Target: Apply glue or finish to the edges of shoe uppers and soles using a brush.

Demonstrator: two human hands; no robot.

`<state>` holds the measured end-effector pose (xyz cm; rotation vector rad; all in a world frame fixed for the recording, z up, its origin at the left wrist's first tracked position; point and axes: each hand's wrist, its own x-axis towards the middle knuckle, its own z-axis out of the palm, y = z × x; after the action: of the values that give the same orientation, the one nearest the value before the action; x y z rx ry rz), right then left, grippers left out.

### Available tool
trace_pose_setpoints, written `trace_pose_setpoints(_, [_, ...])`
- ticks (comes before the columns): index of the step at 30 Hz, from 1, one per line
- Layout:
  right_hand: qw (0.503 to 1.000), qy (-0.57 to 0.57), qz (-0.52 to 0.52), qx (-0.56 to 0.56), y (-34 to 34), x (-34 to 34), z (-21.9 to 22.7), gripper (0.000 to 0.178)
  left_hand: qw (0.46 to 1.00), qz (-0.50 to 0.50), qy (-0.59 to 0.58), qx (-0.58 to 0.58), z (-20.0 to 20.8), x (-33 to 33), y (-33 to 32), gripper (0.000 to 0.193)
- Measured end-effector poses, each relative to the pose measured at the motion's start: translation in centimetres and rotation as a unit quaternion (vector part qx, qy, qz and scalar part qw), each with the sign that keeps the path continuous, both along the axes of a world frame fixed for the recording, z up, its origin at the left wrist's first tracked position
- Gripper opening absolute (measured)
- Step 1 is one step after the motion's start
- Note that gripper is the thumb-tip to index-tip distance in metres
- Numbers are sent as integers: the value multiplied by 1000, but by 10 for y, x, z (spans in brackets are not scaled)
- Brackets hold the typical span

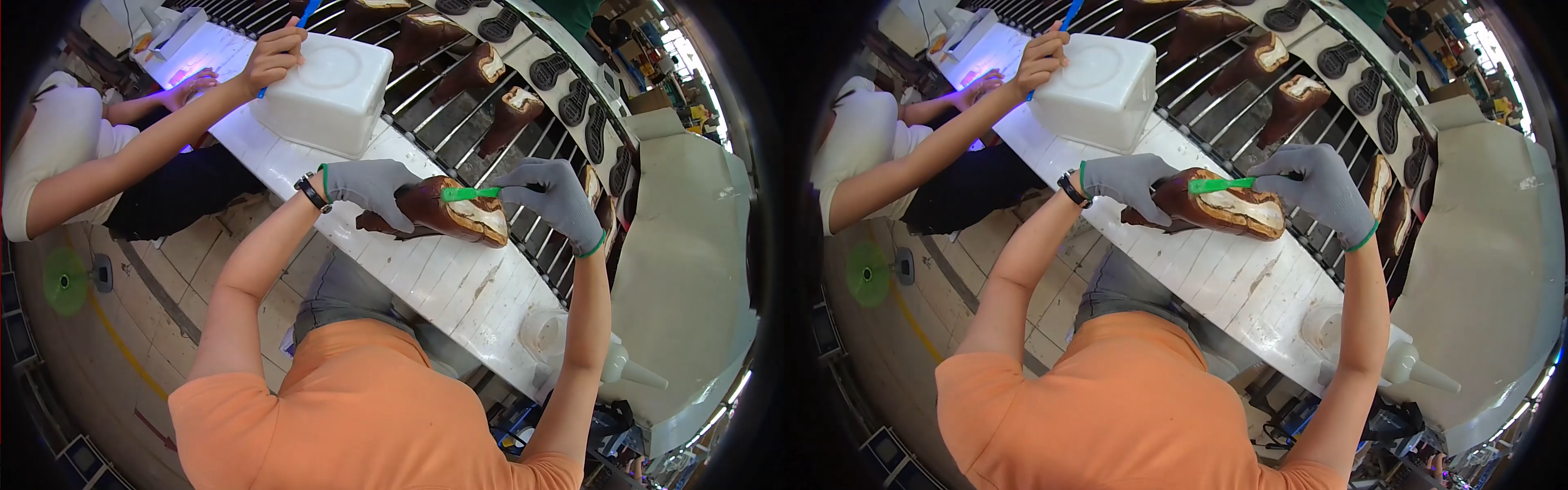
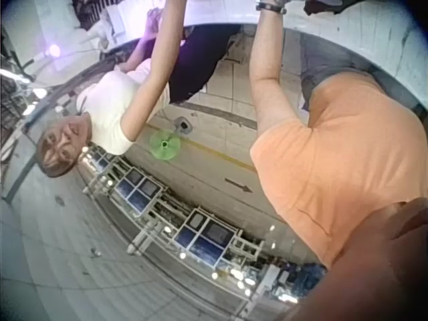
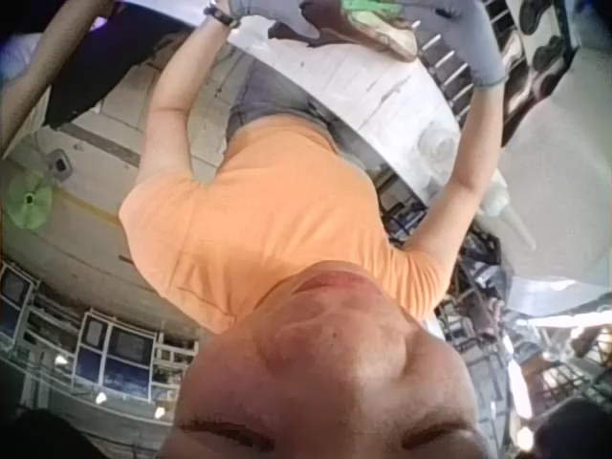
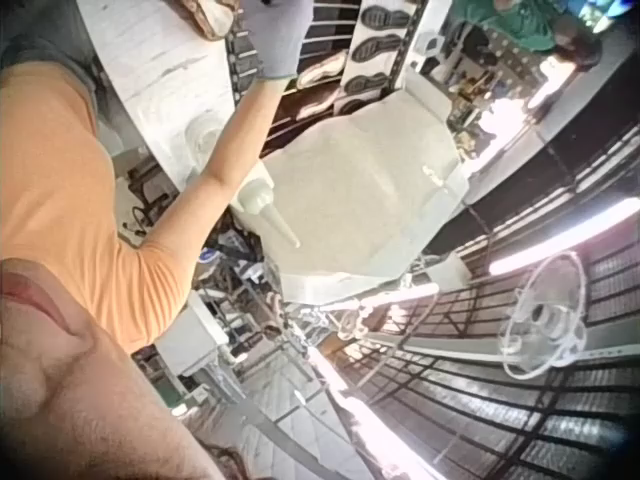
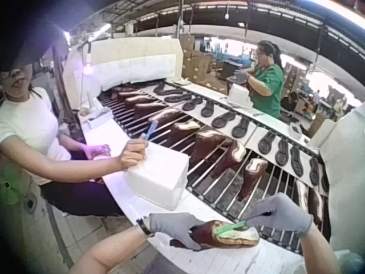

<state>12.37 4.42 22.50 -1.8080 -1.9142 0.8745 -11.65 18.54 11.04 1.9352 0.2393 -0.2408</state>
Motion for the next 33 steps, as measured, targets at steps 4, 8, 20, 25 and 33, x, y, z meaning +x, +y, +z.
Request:
trace_pose_setpoints(4, [998, 16, -38, 41, -12, 11, -6, 17, 999, -3, -48, -10, -15, 2, -1, 50])
trace_pose_setpoints(8, [998, 54, 4, 26, -21, 8, -4, 21, 998, -7, -59, -6, -12, 2, -2, 51])
trace_pose_setpoints(20, [987, -61, -97, 110, -36, -25, -16, 20, 999, 11, 31, -11, -10, 0, -5, 52])
trace_pose_setpoints(25, [983, 21, -161, 86, -41, -17, -30, 17, 999, 2, 39, 14, 14, 1, -15, 53])
trace_pose_setpoints(33, [992, 92, -74, -52, -51, -6, -9, 16, 999, 0, 43, -6, 25, -5, -27, 53])
